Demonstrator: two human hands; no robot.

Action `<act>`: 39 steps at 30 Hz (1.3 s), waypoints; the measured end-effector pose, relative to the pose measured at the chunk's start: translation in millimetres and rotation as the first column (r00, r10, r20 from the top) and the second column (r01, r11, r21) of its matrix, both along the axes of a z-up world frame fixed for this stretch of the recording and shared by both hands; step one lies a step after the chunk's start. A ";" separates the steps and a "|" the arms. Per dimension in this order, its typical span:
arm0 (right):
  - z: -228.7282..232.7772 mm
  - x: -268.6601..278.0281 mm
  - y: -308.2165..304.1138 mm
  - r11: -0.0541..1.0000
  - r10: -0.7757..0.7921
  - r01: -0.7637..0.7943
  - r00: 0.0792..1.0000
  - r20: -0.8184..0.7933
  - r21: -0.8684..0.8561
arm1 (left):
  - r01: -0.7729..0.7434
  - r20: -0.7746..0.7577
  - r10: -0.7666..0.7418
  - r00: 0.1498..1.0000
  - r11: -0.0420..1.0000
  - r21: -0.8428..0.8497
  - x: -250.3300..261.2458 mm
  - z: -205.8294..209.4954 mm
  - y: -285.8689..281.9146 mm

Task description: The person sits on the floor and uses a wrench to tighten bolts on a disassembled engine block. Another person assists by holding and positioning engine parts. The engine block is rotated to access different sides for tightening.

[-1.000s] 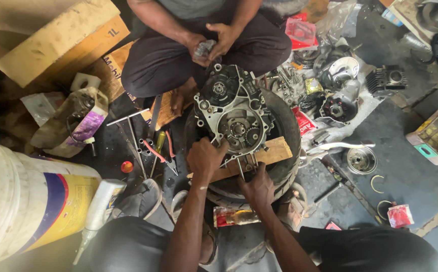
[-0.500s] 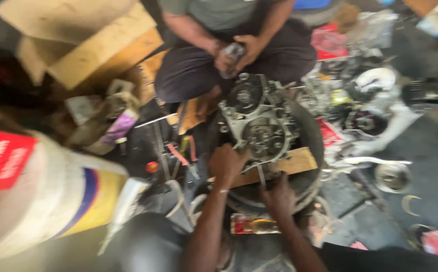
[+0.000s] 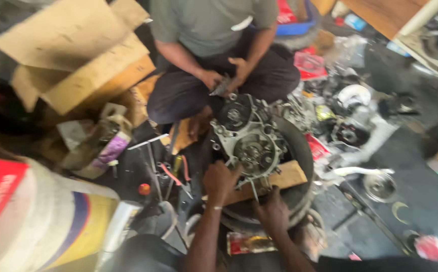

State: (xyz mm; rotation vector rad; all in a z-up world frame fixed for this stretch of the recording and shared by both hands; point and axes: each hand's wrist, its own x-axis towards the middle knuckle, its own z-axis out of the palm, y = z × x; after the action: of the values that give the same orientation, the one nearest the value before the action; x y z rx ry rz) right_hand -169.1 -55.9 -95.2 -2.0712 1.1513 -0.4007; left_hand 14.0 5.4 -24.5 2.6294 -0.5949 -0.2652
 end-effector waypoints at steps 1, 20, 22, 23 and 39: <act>-0.6 -6.9 -3.5 0.999 -0.027 0.028 0.997 -0.071 0.018 | 0.000 -0.019 -0.001 1.000 1.000 -0.019 -6.6 -5.1 -4.8; 5.5 4.2 -2.5 0.999 -0.048 0.050 0.993 -0.110 0.013 | -0.026 0.014 0.028 1.000 0.996 -0.083 -6.7 9.4 -6.0; -1.0 3.5 -6.0 0.999 -0.037 0.040 0.994 -0.106 0.026 | -0.011 0.034 0.013 0.999 0.998 -0.068 -4.8 7.5 -6.9; -7.1 -1.0 -3.6 0.999 -0.022 0.027 0.995 -0.101 0.041 | 0.030 0.084 -0.025 0.996 0.998 -0.063 -4.8 3.1 -4.1; -11.0 -2.4 -1.4 1.000 -0.026 0.026 0.999 -0.039 -0.018 | 0.001 0.031 0.001 1.000 0.998 -0.063 -6.0 -6.1 -4.2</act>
State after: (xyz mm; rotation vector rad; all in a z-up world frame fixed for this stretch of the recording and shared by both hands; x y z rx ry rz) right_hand -171.4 -57.2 -106.3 -2.0895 1.2030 -0.3851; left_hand 7.9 1.2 -30.7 2.5772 -0.6034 -0.2033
